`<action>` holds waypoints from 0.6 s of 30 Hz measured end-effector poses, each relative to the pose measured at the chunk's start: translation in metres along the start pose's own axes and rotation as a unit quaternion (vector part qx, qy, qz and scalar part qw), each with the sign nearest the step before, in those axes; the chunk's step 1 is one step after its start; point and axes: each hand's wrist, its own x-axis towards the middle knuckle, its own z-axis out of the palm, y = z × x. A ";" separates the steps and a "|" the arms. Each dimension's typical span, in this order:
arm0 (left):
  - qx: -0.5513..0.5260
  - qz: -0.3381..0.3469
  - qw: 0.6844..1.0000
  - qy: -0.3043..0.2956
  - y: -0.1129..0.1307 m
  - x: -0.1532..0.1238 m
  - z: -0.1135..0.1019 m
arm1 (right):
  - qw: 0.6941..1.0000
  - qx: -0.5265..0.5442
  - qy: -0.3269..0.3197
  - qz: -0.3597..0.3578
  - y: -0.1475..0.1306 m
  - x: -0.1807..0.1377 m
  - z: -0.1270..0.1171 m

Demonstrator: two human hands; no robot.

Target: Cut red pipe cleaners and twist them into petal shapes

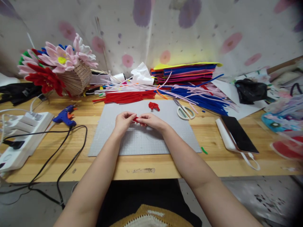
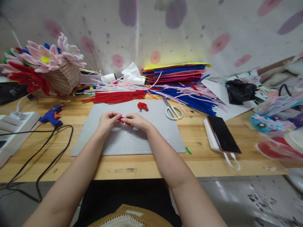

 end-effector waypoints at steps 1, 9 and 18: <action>-0.001 0.013 0.999 0.029 0.000 0.000 0.000 | 1.000 -0.006 0.011 0.001 0.001 0.001 0.000; -0.021 -0.012 1.000 -0.003 0.006 -0.004 0.001 | 0.994 -0.057 0.092 -0.024 -0.001 0.003 0.002; -0.116 -0.057 0.992 0.006 0.000 0.001 0.005 | 0.991 0.001 0.124 -0.055 0.005 0.011 0.011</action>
